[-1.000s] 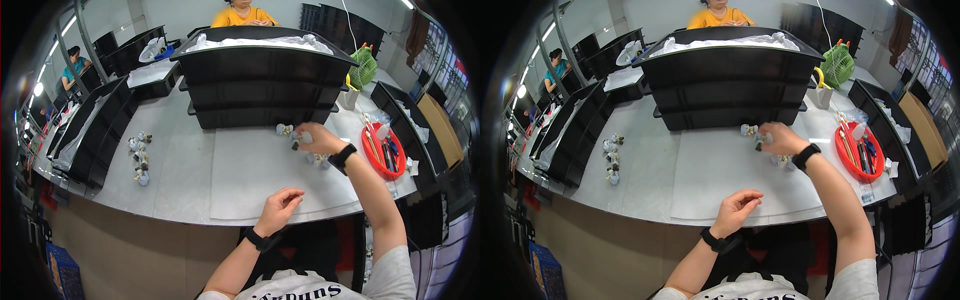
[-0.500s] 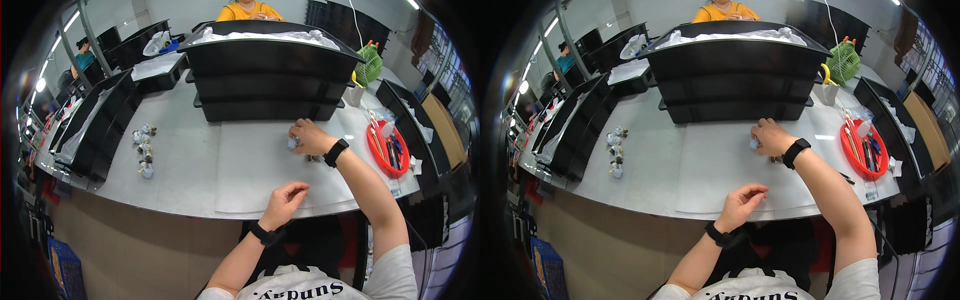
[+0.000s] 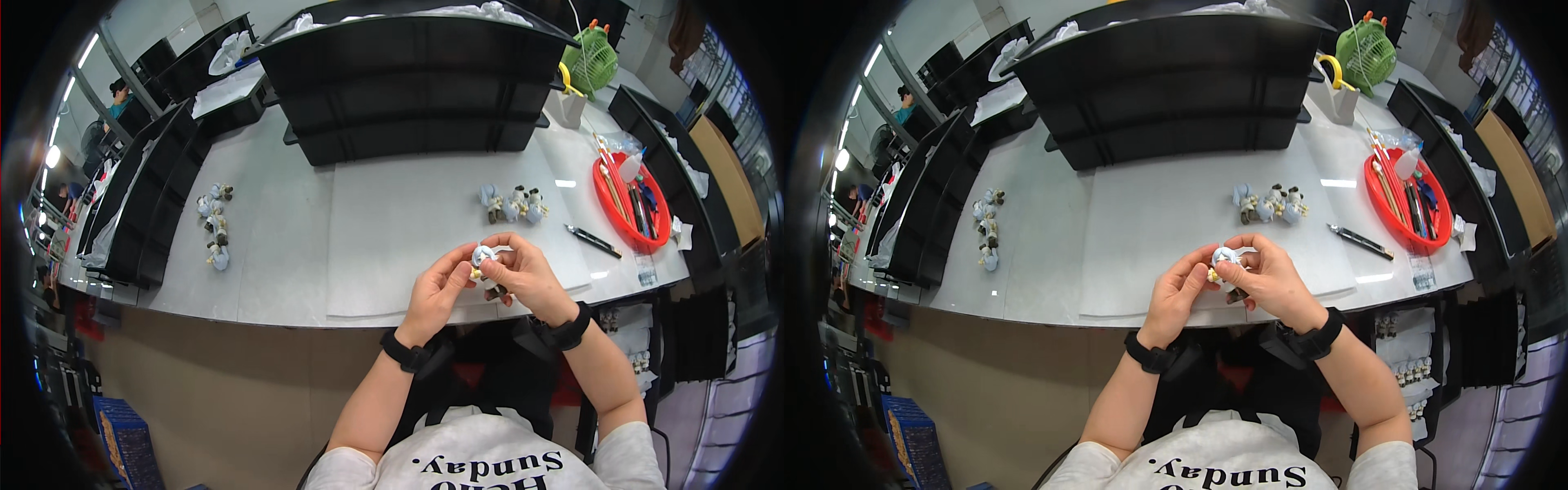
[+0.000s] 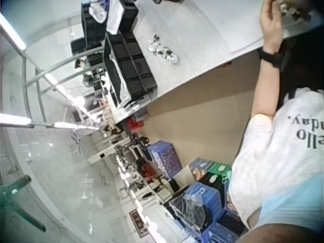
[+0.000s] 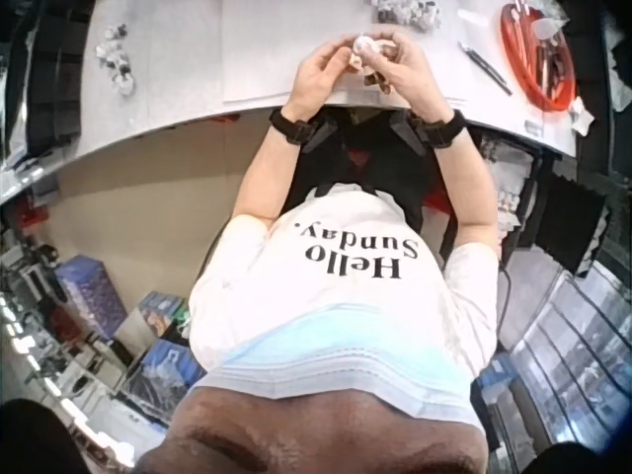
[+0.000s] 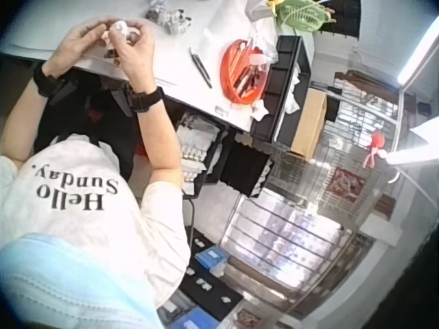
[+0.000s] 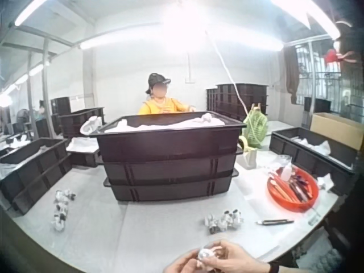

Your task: Inspecting small toy figurines and placing them into a storage tray.

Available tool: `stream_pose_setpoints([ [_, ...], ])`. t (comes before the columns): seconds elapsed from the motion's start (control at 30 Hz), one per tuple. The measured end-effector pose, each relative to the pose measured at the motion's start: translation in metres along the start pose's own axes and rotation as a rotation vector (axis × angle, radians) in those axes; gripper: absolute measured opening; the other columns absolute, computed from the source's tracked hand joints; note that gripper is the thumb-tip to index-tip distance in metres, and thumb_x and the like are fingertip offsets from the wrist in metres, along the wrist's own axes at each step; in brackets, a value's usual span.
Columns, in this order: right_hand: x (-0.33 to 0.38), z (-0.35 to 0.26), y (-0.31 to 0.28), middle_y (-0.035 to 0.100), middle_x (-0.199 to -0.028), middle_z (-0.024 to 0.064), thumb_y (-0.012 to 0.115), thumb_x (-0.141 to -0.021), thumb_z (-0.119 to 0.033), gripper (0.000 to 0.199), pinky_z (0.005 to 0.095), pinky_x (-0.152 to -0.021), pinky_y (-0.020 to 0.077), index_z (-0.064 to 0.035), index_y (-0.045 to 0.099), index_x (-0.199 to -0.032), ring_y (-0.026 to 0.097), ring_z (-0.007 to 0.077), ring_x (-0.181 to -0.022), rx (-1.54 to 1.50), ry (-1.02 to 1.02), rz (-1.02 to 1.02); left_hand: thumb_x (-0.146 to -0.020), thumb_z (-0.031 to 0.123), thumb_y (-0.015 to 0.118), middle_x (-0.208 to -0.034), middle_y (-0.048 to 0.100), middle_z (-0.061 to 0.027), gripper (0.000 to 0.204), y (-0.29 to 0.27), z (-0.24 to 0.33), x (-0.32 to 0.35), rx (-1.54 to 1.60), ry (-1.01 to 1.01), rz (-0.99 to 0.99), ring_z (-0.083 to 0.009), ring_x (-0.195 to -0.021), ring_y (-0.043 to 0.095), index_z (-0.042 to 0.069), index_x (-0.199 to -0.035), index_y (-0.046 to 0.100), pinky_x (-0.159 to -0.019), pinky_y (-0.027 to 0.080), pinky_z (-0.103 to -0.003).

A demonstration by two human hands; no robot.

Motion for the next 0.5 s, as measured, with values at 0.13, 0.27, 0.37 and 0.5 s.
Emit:
stream_pose_setpoints([
  [0.13, 0.000, 0.022, 0.002, 0.059, -0.080, 0.0063, 0.057, -0.085, -0.024, 0.040, 0.0199, -0.045, 0.0429, -0.0009, 0.041, -0.113, 0.058, 0.0100, -0.063, -0.096, -0.062, -0.003, -0.089, 0.015, 0.050, -0.102, 0.056, -0.0057, 0.031, 0.002, 0.004, 0.002, -0.006, -0.005, 0.002, -0.0112, -0.091, 0.053, 0.000, -0.116, 0.048, -0.080, 0.044, -0.025],
  [0.27, 0.004, 0.035, 0.002, 0.057, -0.087, 0.0089, 0.051, -0.088, -0.020, 0.040, 0.0225, -0.054, 0.0467, -0.0006, 0.037, -0.120, 0.059, 0.0128, -0.071, -0.375, -0.025, -0.022, -0.087, 0.012, 0.052, -0.099, 0.056, -0.0055, 0.029, -0.006, -0.002, 0.000, 0.049, 0.004, 0.091, -0.0108, -0.090, 0.053, 0.000, -0.113, 0.050, -0.078, 0.045, -0.025],
  [0.37, 0.009, 0.039, 0.005, 0.056, -0.092, 0.0108, 0.045, -0.090, -0.014, 0.041, 0.0250, -0.063, 0.0480, -0.0008, 0.031, -0.126, 0.058, 0.0158, -0.077, -0.409, -0.064, -0.111, -0.086, 0.012, 0.054, -0.095, 0.058, -0.0046, 0.028, -0.012, -0.003, 0.001, 0.078, -0.012, 0.206, -0.0089, -0.082, 0.054, -0.001, -0.110, 0.051, -0.073, 0.046, -0.024],
  [0.5, 0.009, 0.041, 0.004, 0.056, -0.096, 0.0127, 0.042, -0.090, -0.011, 0.042, 0.0248, -0.065, 0.0475, 0.0000, 0.027, -0.128, 0.058, 0.0169, -0.077, -0.344, -0.144, -0.104, -0.088, 0.014, 0.051, -0.094, 0.058, -0.0038, 0.025, -0.018, -0.007, 0.001, 0.056, -0.034, 0.223, -0.0083, -0.083, 0.053, 0.000, -0.109, 0.053, -0.070, 0.044, -0.022],
])
Point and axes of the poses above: each hand's wrist, its own x-axis away from the middle knuckle, its own y-axis out of the palm, z = x × y, the point moved 7 cm from there along -x, towards the middle knuckle
